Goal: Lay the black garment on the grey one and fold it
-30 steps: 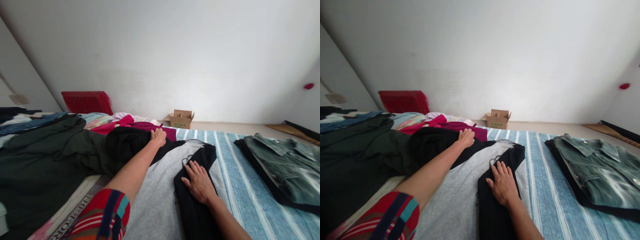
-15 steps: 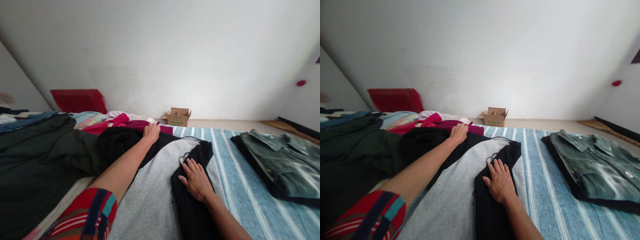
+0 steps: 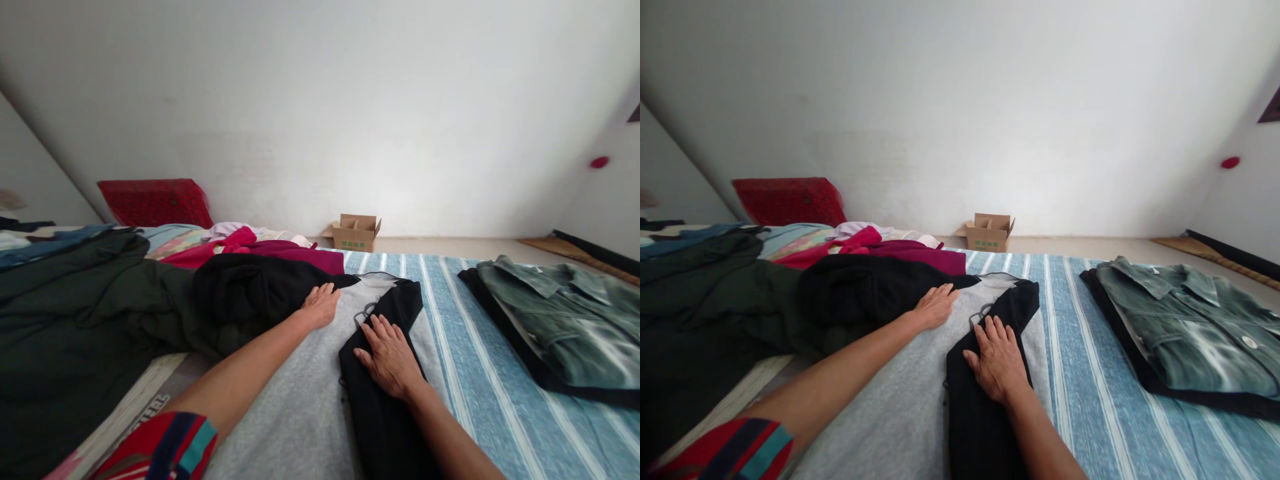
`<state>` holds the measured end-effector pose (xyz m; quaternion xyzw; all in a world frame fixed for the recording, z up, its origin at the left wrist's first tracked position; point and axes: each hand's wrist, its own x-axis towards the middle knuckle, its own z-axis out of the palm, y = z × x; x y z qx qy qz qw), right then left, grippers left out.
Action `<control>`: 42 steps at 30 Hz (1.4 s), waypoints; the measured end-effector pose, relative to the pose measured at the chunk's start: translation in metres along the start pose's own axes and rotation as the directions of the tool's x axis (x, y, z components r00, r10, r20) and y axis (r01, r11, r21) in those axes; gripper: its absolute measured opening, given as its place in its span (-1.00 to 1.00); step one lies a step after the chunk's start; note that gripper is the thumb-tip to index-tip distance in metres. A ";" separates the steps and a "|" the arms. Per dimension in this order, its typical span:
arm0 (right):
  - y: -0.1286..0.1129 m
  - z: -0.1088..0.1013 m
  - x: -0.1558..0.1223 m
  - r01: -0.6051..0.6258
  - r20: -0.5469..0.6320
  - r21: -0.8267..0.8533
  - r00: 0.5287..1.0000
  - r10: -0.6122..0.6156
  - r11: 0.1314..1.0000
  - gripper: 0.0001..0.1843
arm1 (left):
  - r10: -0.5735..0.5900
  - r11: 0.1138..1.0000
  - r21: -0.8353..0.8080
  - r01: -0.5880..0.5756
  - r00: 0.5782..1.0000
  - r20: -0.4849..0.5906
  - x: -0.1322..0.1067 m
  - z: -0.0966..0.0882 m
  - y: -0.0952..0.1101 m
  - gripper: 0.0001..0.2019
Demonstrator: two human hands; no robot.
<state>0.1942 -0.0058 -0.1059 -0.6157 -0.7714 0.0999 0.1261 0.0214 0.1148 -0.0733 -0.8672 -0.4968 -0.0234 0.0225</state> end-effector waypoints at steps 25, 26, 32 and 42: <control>-0.002 -0.002 -0.001 -0.022 0.010 -0.016 1.000 0.022 1.000 -0.33 | -0.219 0.971 -0.125 0.204 0.968 -0.122 0.046 0.036 0.058 -0.64; -0.002 -0.002 -0.001 -0.020 0.006 -0.015 1.000 0.020 1.000 -0.34 | -0.227 0.969 -0.127 0.213 0.968 -0.111 0.048 0.039 0.057 -0.61; 0.000 0.001 -0.002 -0.012 -0.003 -0.016 1.000 0.012 1.000 -0.33 | -0.224 0.968 -0.129 0.214 0.972 -0.069 0.049 0.047 0.053 -0.58; 0.000 0.001 -0.002 -0.008 0.002 -0.035 1.000 0.008 0.999 -0.33 | -0.275 0.958 -0.101 0.267 0.959 -0.072 0.040 0.048 0.056 -0.45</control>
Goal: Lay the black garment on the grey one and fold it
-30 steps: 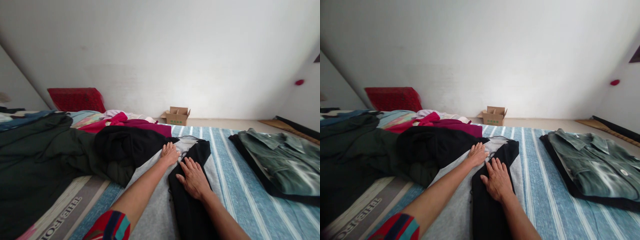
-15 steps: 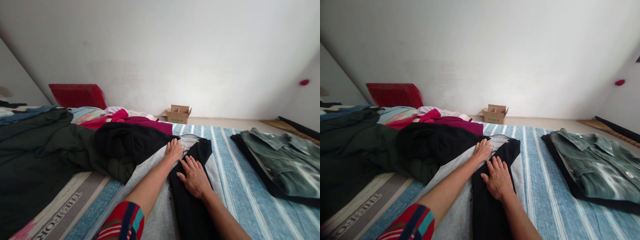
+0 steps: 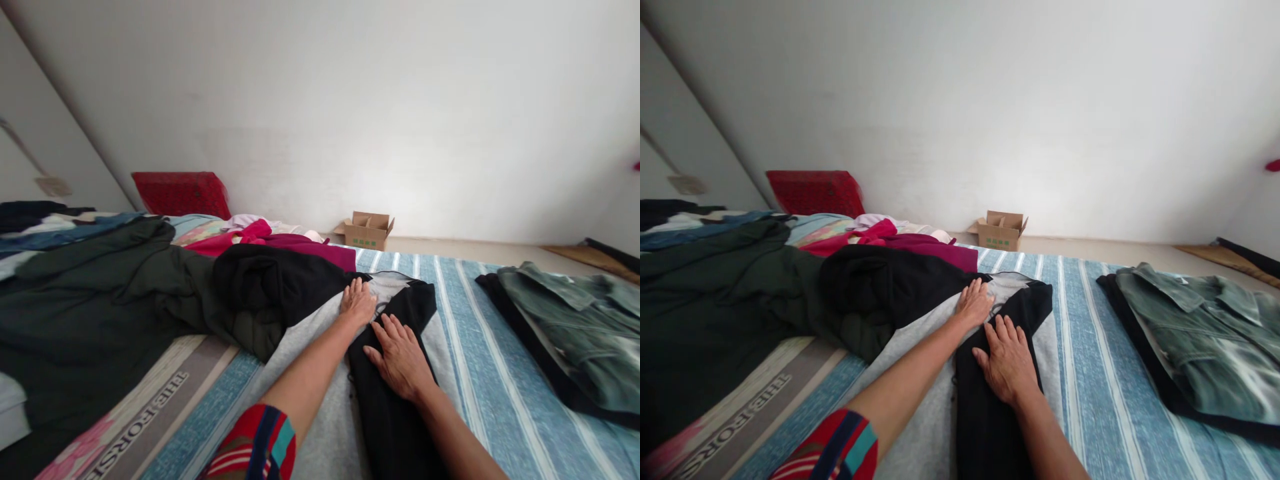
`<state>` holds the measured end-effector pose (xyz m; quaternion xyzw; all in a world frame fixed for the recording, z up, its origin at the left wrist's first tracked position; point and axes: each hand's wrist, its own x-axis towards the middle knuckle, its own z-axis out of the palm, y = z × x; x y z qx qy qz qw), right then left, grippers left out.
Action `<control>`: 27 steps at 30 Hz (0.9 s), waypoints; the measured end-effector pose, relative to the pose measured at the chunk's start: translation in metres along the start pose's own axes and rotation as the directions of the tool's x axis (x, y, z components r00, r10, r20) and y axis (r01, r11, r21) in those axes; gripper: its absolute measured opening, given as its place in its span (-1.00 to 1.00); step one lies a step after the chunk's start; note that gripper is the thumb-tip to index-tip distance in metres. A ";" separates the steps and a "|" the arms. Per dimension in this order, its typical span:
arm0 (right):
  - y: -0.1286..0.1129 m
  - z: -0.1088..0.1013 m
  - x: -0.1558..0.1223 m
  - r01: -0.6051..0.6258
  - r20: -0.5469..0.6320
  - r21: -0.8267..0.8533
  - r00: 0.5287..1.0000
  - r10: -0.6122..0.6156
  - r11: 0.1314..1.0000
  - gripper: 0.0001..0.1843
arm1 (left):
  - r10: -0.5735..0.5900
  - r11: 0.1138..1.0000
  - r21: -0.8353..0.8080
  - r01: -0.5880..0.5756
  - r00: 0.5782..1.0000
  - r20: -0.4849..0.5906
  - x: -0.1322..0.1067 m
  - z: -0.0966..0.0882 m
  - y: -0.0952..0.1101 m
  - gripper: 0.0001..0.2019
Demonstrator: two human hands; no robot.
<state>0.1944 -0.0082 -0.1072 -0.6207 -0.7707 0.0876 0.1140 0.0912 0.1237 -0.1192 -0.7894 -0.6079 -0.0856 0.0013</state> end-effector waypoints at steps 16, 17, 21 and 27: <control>0.000 0.000 -0.001 -0.004 0.005 -0.014 1.000 0.004 1.000 -0.32 | -0.182 0.980 0.083 0.183 0.983 -0.020 0.000 -0.014 0.005 -0.23; 0.000 0.000 -0.001 -0.006 0.008 -0.014 1.000 0.006 1.000 -0.32 | -0.190 0.978 0.079 0.191 0.982 -0.018 0.000 -0.014 0.004 -0.23; 0.000 -0.001 0.000 -0.011 0.009 -0.020 1.000 0.011 1.000 -0.32 | -0.207 0.978 0.038 0.206 0.978 0.016 0.001 -0.015 0.004 -0.21; 0.000 -0.001 -0.001 0.000 -0.005 -0.017 1.000 0.000 1.000 -0.33 | -0.199 0.980 0.033 0.198 0.980 0.031 0.003 -0.015 0.001 -0.20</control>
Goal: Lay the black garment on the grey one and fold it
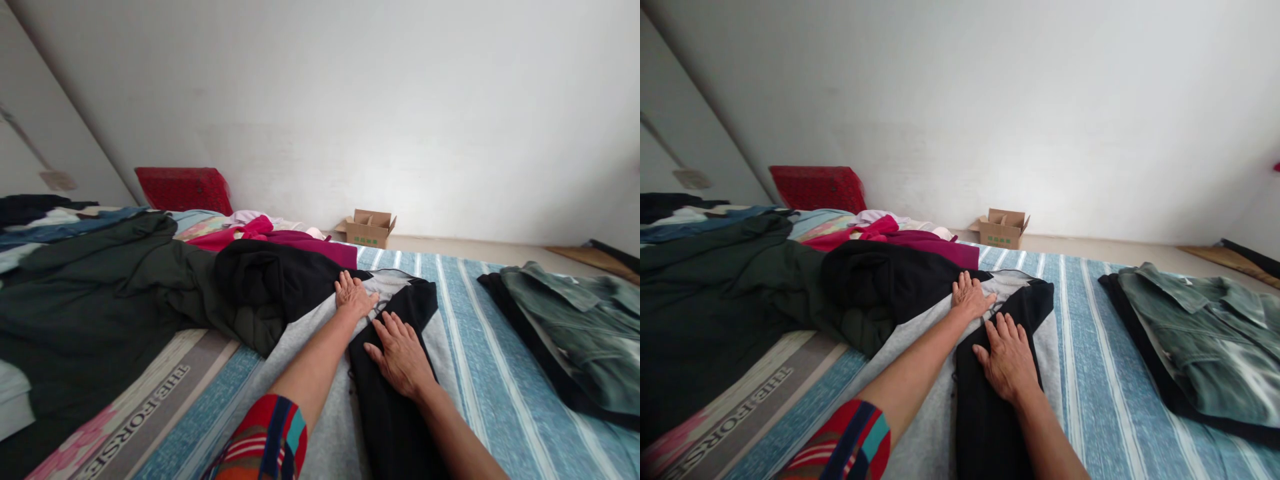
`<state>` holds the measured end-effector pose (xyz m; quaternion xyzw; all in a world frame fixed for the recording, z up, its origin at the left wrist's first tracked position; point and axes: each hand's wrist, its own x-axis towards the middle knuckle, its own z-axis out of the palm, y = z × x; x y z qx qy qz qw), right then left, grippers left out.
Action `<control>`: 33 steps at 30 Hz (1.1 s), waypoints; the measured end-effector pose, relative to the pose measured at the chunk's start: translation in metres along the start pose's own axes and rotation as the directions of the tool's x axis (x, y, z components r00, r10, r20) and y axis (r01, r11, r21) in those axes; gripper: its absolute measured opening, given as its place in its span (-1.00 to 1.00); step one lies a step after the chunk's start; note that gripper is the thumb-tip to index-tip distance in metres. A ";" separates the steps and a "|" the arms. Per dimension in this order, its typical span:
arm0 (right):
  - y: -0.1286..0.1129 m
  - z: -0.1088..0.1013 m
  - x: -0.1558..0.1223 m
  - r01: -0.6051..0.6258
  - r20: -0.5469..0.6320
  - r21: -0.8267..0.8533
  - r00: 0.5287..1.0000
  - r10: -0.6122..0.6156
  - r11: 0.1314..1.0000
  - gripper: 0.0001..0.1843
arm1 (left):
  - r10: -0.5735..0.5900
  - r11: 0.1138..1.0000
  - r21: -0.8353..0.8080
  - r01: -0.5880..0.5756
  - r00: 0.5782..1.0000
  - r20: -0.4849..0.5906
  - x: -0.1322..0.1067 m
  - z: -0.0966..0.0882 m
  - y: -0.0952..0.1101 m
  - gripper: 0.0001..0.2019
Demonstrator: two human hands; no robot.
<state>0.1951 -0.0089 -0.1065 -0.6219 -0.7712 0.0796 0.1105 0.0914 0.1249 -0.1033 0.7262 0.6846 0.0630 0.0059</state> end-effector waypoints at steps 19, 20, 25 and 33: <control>0.001 0.003 0.000 -0.001 0.010 -0.011 1.000 0.001 1.000 -0.32 | 0.137 0.989 -0.047 -0.138 0.990 -0.017 -0.028 0.003 -0.011 -0.30; 0.001 0.003 0.000 -0.001 0.013 -0.011 1.000 0.001 1.000 -0.32 | 0.148 0.988 -0.052 -0.148 0.989 -0.017 -0.032 0.002 -0.012 -0.31; 0.000 0.003 0.000 0.000 0.015 -0.007 1.000 0.000 1.000 -0.33 | 0.174 0.982 -0.080 -0.171 0.984 0.035 -0.053 -0.001 -0.024 -0.40; 0.001 0.005 -0.001 0.006 0.012 0.004 1.000 -0.006 1.000 -0.32 | 0.249 0.960 -0.130 -0.249 0.968 -0.020 -0.071 -0.021 -0.031 -0.54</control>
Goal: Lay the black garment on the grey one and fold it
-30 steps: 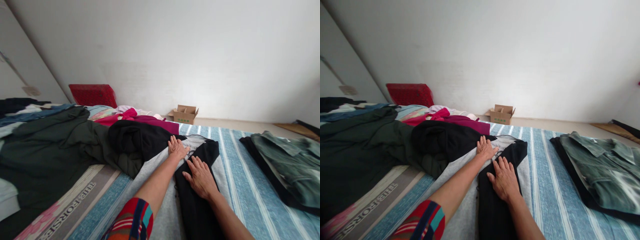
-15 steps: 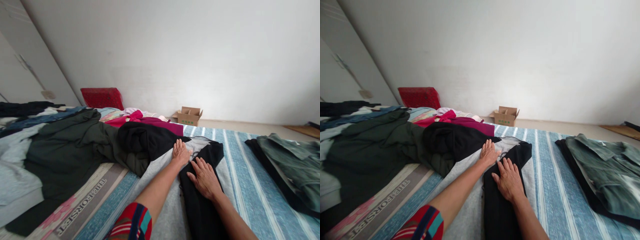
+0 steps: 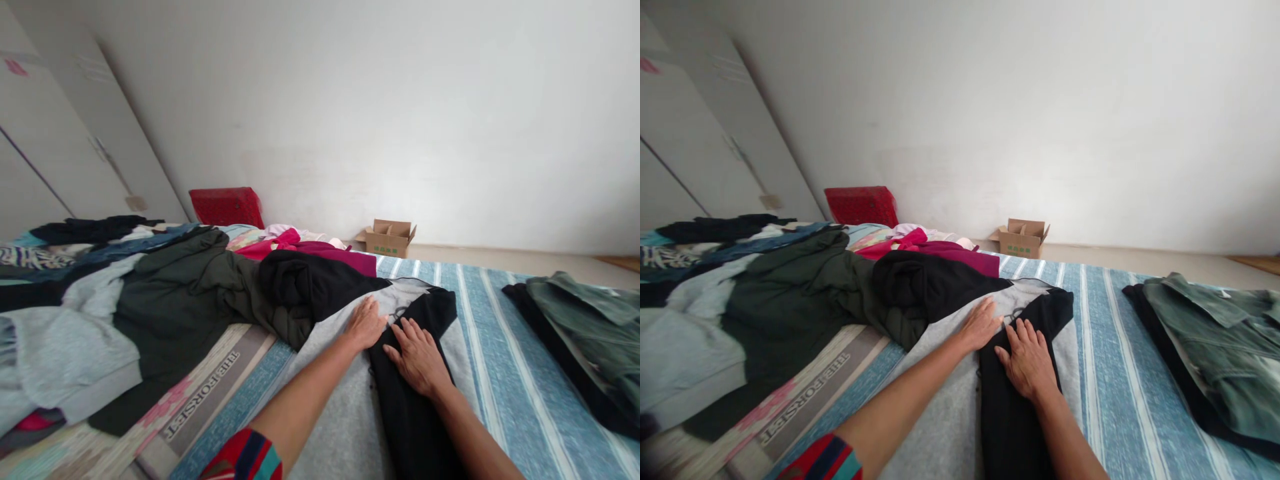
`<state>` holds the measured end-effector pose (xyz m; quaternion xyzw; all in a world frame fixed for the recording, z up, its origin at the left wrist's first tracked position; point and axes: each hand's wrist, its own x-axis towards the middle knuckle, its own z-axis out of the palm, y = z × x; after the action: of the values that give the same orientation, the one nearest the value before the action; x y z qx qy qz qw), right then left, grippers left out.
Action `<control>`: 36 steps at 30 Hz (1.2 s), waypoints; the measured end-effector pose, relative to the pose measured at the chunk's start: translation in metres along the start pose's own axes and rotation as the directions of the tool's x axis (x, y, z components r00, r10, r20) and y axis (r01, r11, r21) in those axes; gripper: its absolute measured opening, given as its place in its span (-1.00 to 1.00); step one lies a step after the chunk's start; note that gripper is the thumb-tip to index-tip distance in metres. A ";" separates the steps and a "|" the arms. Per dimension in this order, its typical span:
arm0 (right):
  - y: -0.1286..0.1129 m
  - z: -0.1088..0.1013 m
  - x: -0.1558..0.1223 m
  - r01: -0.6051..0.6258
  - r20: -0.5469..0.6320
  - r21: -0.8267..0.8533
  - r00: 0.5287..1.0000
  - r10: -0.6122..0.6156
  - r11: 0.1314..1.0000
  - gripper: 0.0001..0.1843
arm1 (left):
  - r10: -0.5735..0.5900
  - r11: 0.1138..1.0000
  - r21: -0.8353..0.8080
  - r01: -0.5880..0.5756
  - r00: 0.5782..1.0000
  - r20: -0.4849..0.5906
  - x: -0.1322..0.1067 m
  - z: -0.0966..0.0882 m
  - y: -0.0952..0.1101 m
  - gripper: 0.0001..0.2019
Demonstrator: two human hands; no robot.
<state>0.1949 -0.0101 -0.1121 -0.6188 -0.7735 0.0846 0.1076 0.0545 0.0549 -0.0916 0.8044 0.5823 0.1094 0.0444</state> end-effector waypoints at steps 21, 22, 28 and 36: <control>-0.002 -0.003 -0.002 -0.006 -0.011 0.030 1.000 0.006 1.000 -0.32 | -0.510 0.793 0.102 0.601 0.745 -0.430 -0.062 -0.163 -0.128 -0.67; -0.002 -0.002 -0.002 -0.004 -0.017 0.037 1.000 0.005 0.999 -0.33 | -0.484 0.811 0.086 0.578 0.747 -0.455 -0.059 -0.165 -0.121 -0.69; 0.002 0.003 0.002 0.024 -0.111 0.264 0.994 0.005 0.964 -0.33 | -0.178 0.984 -0.110 0.139 0.770 -0.613 -0.036 -0.174 -0.033 -0.77; 0.037 -0.018 -0.004 0.061 0.018 0.958 0.963 0.270 -0.280 -0.31 | 0.494 0.864 -0.103 -0.493 0.869 -0.014 -0.053 -0.111 0.097 -0.86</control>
<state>0.2349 -0.0055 -0.1045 -0.3572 -0.3239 0.6102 0.6286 0.1034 -0.0325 0.0290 0.9237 0.3506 0.1421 0.0601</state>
